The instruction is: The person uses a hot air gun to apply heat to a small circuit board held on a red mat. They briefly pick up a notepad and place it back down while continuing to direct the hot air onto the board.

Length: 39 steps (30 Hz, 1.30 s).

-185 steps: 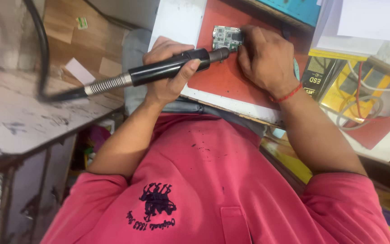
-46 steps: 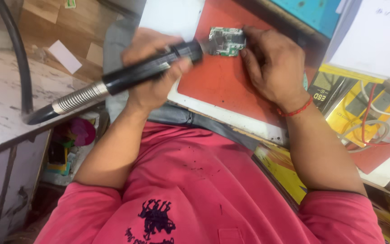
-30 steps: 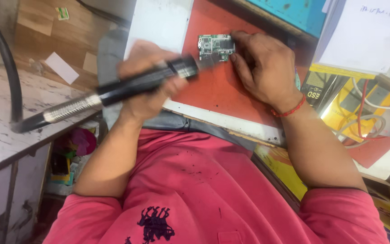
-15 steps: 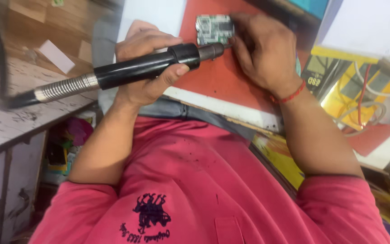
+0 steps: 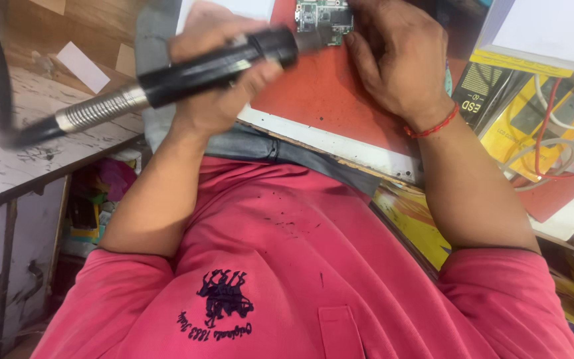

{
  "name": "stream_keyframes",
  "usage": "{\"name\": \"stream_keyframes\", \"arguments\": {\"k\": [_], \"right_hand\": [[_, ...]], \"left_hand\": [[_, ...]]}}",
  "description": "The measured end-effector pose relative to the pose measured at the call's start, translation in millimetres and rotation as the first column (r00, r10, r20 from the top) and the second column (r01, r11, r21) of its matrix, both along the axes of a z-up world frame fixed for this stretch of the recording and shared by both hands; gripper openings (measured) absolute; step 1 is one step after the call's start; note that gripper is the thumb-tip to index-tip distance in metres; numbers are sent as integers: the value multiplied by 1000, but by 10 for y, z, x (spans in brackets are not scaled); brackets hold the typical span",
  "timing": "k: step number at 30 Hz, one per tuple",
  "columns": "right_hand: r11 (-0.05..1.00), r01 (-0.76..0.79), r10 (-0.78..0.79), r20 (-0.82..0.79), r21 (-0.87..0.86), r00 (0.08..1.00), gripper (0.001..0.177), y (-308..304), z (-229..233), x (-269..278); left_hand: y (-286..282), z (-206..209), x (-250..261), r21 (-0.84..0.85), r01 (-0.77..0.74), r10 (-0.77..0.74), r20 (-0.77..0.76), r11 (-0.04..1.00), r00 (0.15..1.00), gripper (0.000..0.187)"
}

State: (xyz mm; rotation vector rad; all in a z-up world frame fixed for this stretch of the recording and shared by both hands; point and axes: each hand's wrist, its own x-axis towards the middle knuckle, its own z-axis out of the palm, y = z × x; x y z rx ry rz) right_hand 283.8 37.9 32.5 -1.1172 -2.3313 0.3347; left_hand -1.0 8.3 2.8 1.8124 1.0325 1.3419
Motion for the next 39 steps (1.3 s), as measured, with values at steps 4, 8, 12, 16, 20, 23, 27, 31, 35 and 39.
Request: {"name": "stream_keyframes", "arguments": {"k": [4,8,12,16,20,23,27,31,35,39], "right_hand": [[1000,5,-4,17,-27,1000,31,10,-16,8],[999,36,-35,28,-33,999,31,-7,-36,22],[997,63,-63,4,-38,998,34,-27,-34,-14],[990,106,-108,-7,-91,994,31,-28,-27,-17],[997,60,-60,2,-44,998,32,-14,-38,1],[999,27,-26,27,-36,999,31,0,-38,45],[999,-48,49,52,-15,997,31,29,-32,37],[998,-64,64,23,7,998,29,19,-14,61],[998,-46,48,49,-38,998,30,34,-24,30],[999,-34,35,56,-20,998,30,2,-33,72]], "left_hand": [[-29,-7,36,13,-167,167,-12,986,986,41],[-33,16,27,109,-131,137,-42,985,990,38],[-46,34,21,32,-322,323,-36,946,946,36],[-37,22,40,78,-147,152,-63,986,986,37],[-47,12,4,91,-207,210,-31,974,977,40],[5,-11,13,109,-36,41,-48,993,998,43],[-25,-29,8,70,-155,157,-23,985,987,43],[-17,-28,24,80,-131,135,-41,988,990,42],[-53,-10,6,74,-183,187,-47,980,981,40],[-30,36,24,-73,-36,39,45,997,998,39]]}}
